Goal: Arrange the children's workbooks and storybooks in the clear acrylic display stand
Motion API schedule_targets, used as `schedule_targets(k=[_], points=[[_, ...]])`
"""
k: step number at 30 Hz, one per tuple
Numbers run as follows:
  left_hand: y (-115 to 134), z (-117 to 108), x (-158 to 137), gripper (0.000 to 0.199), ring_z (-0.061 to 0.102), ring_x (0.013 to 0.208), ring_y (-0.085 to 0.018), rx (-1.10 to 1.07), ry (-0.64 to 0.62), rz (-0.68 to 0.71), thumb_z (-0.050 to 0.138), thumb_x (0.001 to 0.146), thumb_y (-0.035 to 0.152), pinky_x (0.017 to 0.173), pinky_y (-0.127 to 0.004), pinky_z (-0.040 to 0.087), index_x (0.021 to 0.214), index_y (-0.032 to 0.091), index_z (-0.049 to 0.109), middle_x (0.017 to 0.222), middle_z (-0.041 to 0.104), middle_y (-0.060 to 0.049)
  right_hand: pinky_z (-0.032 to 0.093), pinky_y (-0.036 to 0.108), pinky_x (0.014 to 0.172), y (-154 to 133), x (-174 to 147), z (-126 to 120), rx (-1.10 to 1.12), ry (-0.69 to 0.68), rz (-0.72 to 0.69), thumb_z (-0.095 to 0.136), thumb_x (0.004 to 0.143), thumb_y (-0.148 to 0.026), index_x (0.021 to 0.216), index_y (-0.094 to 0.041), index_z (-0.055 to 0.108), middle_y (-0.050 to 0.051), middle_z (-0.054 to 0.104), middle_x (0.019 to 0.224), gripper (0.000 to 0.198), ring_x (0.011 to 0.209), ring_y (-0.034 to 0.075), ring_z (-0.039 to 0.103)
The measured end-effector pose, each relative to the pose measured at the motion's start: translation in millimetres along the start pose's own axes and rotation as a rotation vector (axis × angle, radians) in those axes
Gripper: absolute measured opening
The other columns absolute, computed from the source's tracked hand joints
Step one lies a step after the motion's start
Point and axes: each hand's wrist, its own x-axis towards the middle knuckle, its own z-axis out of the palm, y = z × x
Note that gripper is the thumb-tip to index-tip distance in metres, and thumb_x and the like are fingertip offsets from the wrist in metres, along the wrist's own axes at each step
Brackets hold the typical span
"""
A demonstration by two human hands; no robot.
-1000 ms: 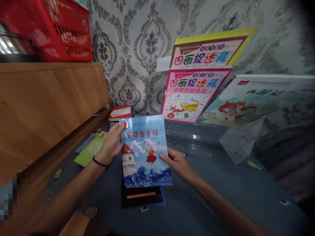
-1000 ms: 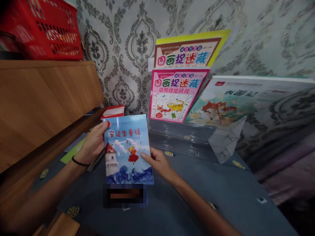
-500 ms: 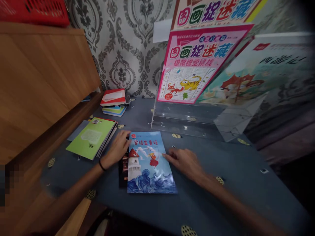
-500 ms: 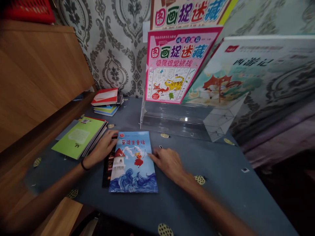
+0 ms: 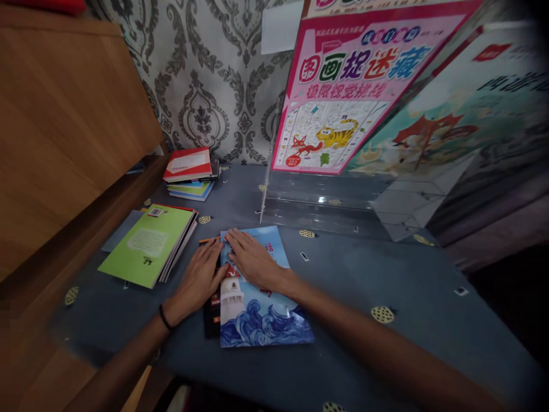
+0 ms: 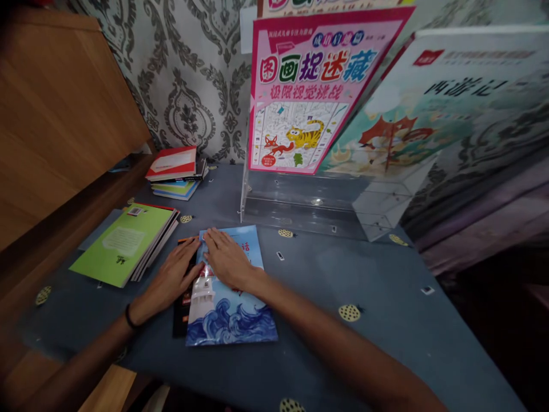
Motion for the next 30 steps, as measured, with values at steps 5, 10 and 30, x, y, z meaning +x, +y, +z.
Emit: schedule_targets(k=[5,10,30], points=[[1.8,1.0,0.6,0.051,0.042,0.144,-0.029,0.065,-0.026,-0.003,0.043,0.101,0.040,0.118,-0.052,0.036,0.144,0.014,0.047,0.151,0.050,-0.018,0.026,0.056,0.121,24.3,-19.1,-16.0,-0.062,0.067,0.136,0.046,0.099,-0.048,0.151,-0.015,0.041,0.018,0.041,0.157,0.062,0.148,0.033,0.033],[0.7,1.6,0.0,0.051,0.041,0.144,-0.029,0.079,-0.017,0.011,0.041,0.101,0.040,0.118,-0.052,0.035,0.145,0.016,0.046,0.152,0.048,-0.017,0.026,0.057,0.121,42.0,-45.8,-35.4,-0.096,0.101,0.232,0.040,0.100,-0.052,0.149,-0.016,0.044,0.018,0.043,0.156,0.061,0.147,0.035,0.034],[35.8,-1.5,51.9,0.070,0.030,0.150,-0.025,0.086,-0.359,0.166,0.041,0.086,0.002,0.119,-0.055,0.028,0.152,0.023,0.034,0.159,0.039,-0.010,0.044,0.038,0.074,-2.8,-141.7,-56.1,-0.482,0.178,0.119,0.038,0.104,-0.033,0.101,-0.015,0.069,0.010,0.067,0.084,0.036,0.080,0.025,0.057]])
